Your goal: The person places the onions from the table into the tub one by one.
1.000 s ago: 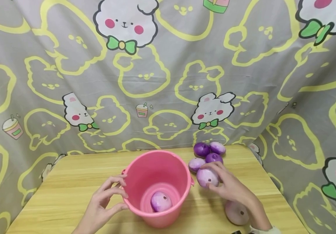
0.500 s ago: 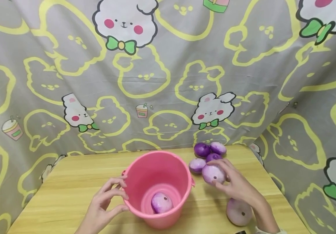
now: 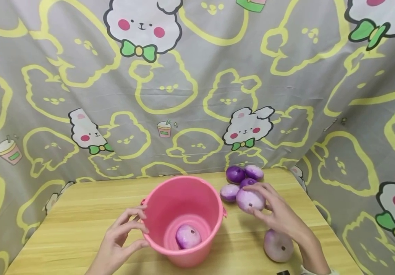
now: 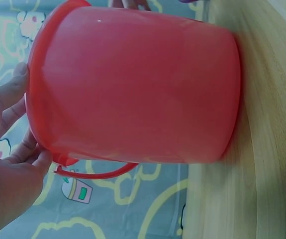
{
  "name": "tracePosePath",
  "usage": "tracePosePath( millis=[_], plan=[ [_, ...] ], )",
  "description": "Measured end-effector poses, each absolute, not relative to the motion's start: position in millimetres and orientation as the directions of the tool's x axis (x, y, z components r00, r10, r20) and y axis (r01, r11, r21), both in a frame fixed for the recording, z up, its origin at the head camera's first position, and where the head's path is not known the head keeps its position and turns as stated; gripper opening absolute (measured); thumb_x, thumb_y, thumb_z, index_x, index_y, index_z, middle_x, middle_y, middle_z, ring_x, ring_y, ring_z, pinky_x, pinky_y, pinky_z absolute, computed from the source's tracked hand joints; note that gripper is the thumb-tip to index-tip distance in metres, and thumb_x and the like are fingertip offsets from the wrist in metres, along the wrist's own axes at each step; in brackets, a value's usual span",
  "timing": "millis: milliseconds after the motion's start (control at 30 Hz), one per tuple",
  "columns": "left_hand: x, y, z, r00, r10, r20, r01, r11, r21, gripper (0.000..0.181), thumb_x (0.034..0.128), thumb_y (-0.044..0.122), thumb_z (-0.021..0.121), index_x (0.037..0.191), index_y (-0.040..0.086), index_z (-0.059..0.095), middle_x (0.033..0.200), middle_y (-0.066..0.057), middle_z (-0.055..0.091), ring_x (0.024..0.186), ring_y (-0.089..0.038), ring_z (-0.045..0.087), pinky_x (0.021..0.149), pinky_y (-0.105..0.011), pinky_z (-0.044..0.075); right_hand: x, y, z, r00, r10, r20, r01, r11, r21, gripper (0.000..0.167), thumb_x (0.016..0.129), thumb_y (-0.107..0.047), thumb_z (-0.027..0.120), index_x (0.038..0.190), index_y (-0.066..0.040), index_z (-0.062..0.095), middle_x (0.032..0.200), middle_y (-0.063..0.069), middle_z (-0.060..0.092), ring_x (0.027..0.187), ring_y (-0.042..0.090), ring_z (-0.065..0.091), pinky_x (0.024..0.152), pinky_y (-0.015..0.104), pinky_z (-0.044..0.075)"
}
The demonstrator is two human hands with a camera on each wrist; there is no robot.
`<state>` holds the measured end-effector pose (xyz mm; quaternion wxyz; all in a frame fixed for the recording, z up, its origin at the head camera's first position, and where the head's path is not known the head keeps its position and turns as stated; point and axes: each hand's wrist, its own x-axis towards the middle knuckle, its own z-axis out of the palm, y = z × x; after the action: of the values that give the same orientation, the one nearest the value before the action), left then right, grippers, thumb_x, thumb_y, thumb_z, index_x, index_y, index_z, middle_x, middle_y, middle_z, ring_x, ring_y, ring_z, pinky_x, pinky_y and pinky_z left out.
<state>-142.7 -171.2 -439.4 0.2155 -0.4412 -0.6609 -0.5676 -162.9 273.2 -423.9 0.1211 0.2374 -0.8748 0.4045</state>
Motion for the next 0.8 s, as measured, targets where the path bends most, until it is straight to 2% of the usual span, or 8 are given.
tracePosePath(
  millis=[233,400,800],
  plan=[
    [-143.5,-172.3,-441.6,-0.518,0.340,0.785,0.825,-0.044,0.563,0.034,0.0720,-0.010,0.085,0.099,0.004,0.070,0.116,-0.017,0.055,0.136,-0.034,0.048,0.119,-0.035,0.042,-161.6,272.4,-418.0,-0.850,-0.291,0.439,-0.521,0.582,-0.625,0.057,0.088,-0.009,0.082,0.139,-0.023,0.060,0.136,-0.003,0.052,0.123,0.005,0.051,0.084,0.039,0.065],
    [-144.1,-172.5,-443.4,-0.517,0.340,0.786,0.820,-0.069,0.569,0.035,0.0727,-0.011,0.084,0.102,0.003,0.071,0.117,-0.019,0.055,0.137,-0.036,0.047,0.117,-0.037,0.044,-159.6,272.4,-415.7,-0.846,-0.278,0.454,-0.525,0.577,-0.625,0.059,0.088,-0.006,0.082,0.140,-0.022,0.059,0.136,-0.002,0.052,0.122,0.003,0.051,0.083,0.036,0.065],
    [-143.7,-173.6,-445.4,-0.532,0.343,0.774,0.813,-0.050,0.580,0.039,0.0715,-0.012,0.085,0.103,0.006,0.071,0.118,-0.017,0.055,0.139,-0.035,0.046,0.120,-0.038,0.037,-155.4,269.5,-410.7,-0.859,-0.235,0.454,-0.498,0.587,-0.639,0.064,0.086,-0.005,0.083,0.142,-0.024,0.057,0.141,-0.002,0.049,0.125,0.001,0.048,0.082,0.042,0.066]
  ],
)
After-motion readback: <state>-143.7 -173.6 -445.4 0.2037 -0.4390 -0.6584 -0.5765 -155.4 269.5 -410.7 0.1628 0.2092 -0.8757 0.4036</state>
